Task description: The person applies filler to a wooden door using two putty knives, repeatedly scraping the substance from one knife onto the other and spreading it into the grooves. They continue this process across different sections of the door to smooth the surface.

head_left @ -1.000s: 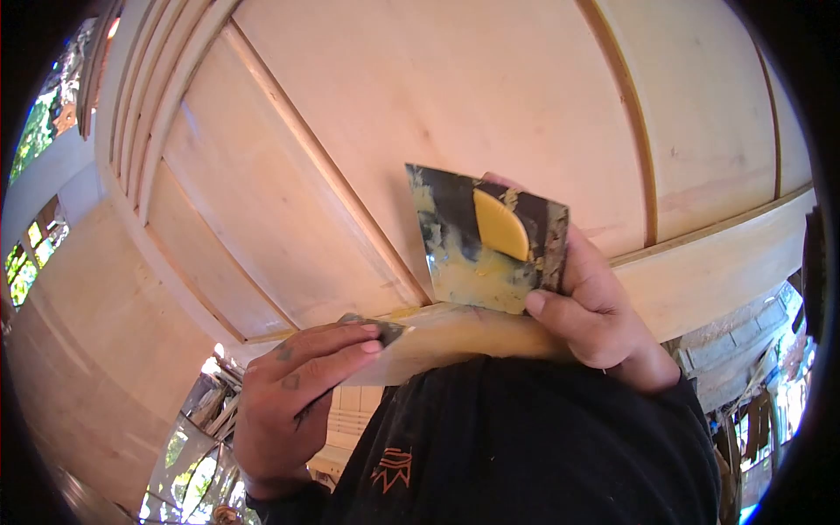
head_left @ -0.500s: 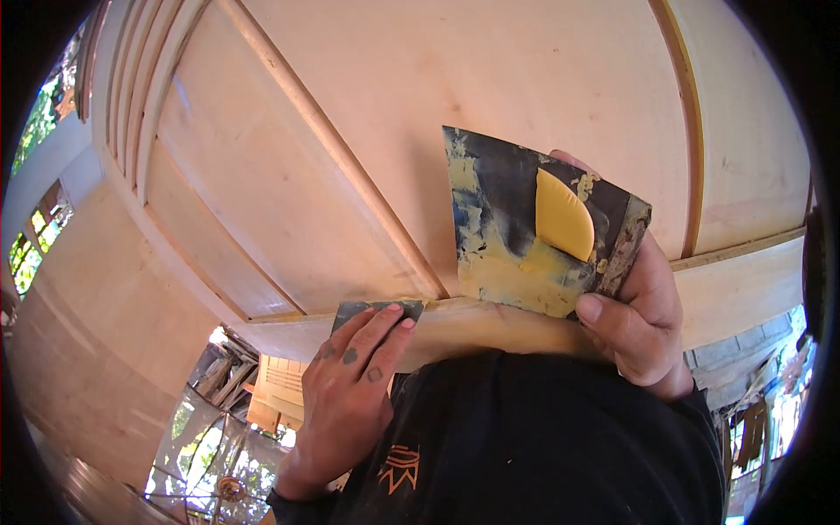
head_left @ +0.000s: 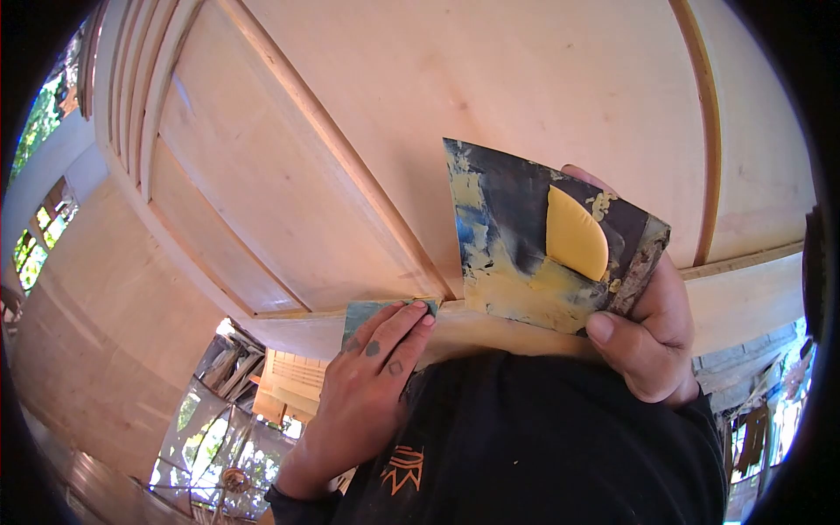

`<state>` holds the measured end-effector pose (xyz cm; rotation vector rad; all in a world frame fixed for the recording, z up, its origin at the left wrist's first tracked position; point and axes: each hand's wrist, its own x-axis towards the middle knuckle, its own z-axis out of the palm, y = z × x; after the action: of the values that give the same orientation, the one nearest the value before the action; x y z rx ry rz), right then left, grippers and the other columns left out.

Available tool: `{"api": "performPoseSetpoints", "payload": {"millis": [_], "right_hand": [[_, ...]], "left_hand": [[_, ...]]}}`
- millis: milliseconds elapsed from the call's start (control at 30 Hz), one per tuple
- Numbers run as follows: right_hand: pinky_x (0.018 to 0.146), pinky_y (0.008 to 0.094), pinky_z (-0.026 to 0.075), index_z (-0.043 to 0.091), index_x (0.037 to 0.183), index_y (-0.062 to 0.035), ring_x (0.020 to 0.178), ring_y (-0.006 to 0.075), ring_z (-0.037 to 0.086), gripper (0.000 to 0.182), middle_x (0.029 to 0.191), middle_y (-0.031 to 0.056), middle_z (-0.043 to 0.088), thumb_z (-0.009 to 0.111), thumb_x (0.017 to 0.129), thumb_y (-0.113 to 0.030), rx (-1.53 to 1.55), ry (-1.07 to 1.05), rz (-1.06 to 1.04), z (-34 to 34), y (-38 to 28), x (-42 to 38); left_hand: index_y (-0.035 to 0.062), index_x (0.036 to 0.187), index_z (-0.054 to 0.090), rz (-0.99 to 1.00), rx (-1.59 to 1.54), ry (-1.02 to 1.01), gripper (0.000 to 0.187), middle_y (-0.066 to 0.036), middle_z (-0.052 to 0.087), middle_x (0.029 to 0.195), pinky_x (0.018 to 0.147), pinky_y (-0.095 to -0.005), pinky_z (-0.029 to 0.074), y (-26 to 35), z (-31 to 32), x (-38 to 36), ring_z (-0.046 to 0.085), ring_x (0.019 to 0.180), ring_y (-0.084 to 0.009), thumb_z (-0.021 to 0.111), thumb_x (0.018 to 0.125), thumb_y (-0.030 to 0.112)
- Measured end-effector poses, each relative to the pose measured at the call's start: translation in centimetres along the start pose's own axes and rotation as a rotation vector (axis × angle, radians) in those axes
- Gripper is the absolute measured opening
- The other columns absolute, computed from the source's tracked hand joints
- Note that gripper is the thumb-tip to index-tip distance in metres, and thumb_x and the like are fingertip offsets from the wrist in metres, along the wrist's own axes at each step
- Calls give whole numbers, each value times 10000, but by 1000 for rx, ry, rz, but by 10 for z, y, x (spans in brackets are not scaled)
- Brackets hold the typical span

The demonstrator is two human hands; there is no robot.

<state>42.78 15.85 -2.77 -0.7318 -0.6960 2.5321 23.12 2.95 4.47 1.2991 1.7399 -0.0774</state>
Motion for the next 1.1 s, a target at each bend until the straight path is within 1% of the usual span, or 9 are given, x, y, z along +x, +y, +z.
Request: {"api": "performPoseSetpoints", "payload": {"millis": [167,267,367,567,767,867,967,1100], "right_hand": [[1091,316,148,165,1393,58,1357,210,221,676,1465,169,229,382,755,117,-13,-35,-44,-3,3,0],[1092,318,149,163,1393,61,1358,213,219,673,1466,173,226,383,759,114,-5,-18,-26,-2,1,0],[1093,319,148,163,1393,61,1360,216,217,676,1466,174,225,383,756,117,17,-12,-25,-3,1,0],[1094,319,147,166,1392,60,1360,220,220,686,1464,173,234,373,742,134,-12,0,-16,-5,-1,-1],[1089,317,156,183,1387,61,1354,218,235,687,1457,174,249,376,732,138,-13,33,-4,-5,-1,0],[1086,316,169,195,1382,65,1343,217,257,680,1448,178,263,382,731,130,-54,44,40,-7,-3,-1],[1081,317,182,204,1375,74,1330,215,276,667,1440,177,277,403,739,97,-26,66,26,-4,-2,1],[1076,317,199,217,1368,81,1315,212,298,655,1429,168,297,434,750,50,-44,85,36,0,1,1]], "left_hand": [[17,1094,598,-45,-37,-165,496,-118,587,1156,900,-370,469,2,-20,10,564,1062,-302,557,628,-150],[14,1074,609,-26,-66,-219,485,-114,600,1141,891,-359,473,-4,-26,15,575,1044,-284,559,620,-148],[25,1058,622,12,-48,-276,480,-110,617,1112,865,-355,487,-5,-34,24,587,1022,-277,563,613,-145],[43,1042,635,-4,-54,-391,459,-108,626,1093,843,-351,497,-7,-41,33,598,1003,-282,571,626,-140],[22,1044,632,1,-143,-415,421,-127,633,1080,848,-339,497,-13,-47,36,604,1013,-284,571,658,-133],[9,1047,630,11,-337,-429,402,-158,641,1044,838,-339,498,-31,-63,34,621,981,-306,557,678,-135],[1,1040,633,-57,-273,-195,383,-184,645,1013,824,-330,497,-21,-72,26,629,958,-329,544,694,-137],[5,1031,641,-81,-253,-234,380,-194,649,982,788,-323,497,-15,-75,25,635,938,-328,538,697,-144]]}}
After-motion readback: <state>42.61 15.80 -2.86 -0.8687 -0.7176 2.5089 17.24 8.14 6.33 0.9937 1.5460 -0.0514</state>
